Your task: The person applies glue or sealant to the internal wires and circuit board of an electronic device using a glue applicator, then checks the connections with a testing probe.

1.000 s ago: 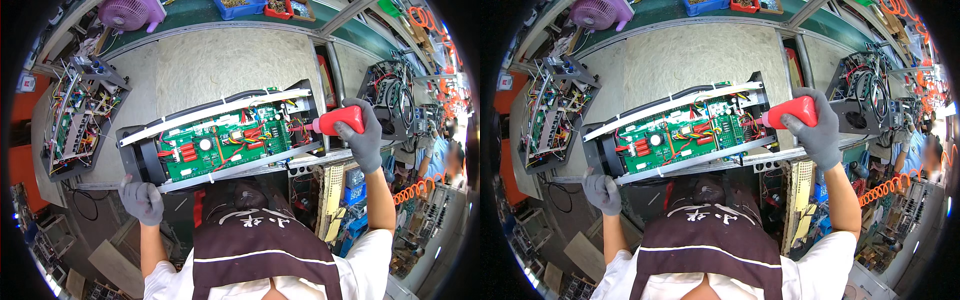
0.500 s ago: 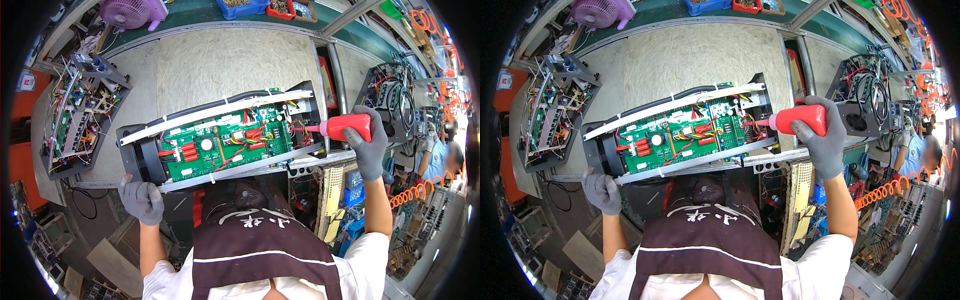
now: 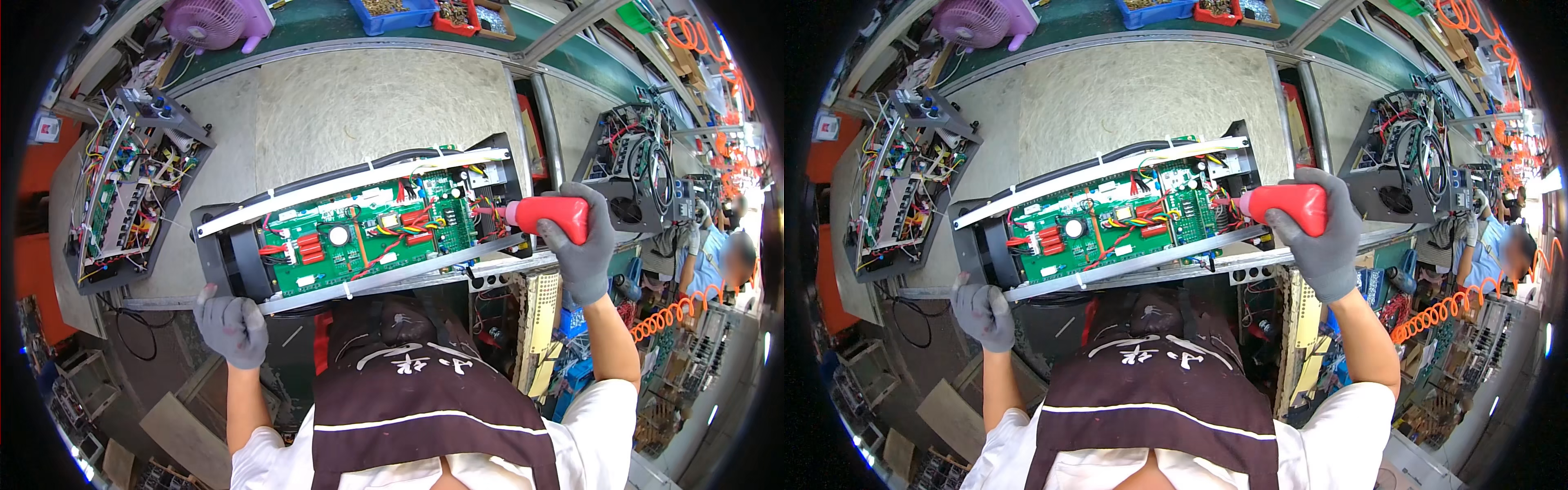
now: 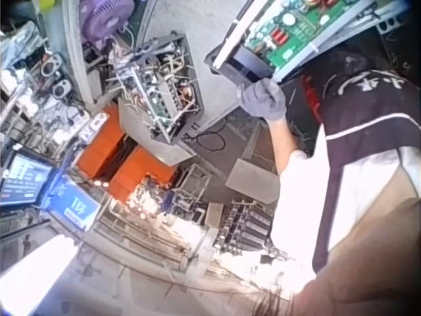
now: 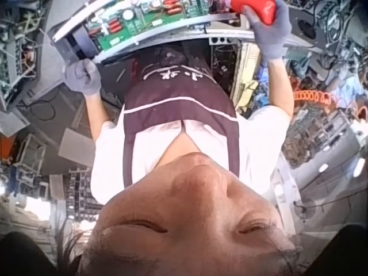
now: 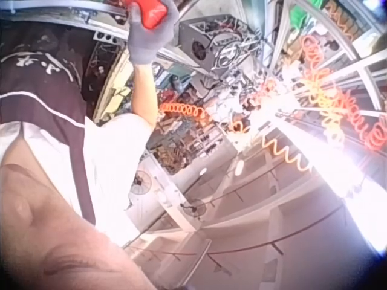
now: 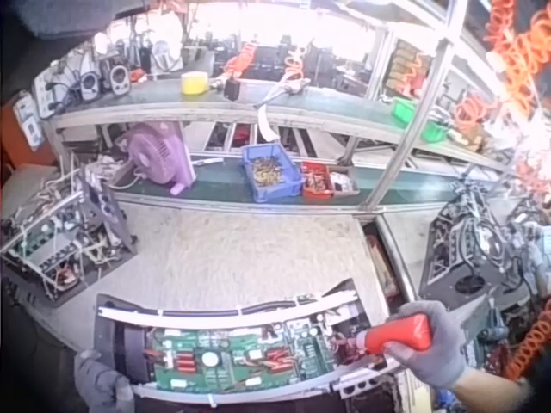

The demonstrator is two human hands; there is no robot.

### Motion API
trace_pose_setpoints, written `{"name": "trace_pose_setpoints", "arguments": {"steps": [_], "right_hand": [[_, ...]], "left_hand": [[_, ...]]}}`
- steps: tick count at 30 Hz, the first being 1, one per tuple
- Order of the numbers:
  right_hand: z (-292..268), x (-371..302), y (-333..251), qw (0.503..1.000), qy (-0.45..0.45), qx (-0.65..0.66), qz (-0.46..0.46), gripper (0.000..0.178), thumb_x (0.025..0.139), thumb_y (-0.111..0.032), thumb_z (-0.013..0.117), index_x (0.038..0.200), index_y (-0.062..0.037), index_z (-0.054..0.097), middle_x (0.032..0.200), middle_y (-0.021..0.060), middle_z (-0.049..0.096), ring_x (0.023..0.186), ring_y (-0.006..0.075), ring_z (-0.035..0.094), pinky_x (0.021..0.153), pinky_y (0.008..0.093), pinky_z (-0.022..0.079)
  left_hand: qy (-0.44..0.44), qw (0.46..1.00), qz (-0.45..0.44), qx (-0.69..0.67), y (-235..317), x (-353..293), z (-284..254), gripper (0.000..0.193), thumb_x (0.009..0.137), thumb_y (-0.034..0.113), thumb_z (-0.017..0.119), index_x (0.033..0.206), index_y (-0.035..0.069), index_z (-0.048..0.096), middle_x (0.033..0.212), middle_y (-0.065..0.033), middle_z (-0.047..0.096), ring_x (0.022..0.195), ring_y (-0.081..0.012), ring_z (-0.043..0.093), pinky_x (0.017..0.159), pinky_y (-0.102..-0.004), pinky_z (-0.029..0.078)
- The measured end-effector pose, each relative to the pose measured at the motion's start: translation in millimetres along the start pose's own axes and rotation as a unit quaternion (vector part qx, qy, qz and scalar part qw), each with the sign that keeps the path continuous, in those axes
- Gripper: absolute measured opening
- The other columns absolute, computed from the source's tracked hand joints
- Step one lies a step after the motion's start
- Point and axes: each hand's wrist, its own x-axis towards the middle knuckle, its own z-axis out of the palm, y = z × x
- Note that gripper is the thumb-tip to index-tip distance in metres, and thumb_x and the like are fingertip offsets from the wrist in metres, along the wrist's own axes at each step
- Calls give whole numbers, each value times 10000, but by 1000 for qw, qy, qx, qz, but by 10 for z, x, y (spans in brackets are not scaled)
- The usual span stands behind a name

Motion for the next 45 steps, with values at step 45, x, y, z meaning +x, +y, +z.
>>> {"name": "trace_pose_setpoints", "arguments": {"steps": [45], "right_hand": [[208, -65, 29, 986, 47, 125, 97, 476, 706, -173, 814, 1103, -52, 581, 1022, 117, 662, 905, 225, 674, 775, 326, 533]], "left_hand": [[23, 999, 40, 0, 28, 15, 35, 116, 796, 65, 519, 695, 78, 463, 661, -69, 436, 632, -242, 462, 918, -475, 449]]}}
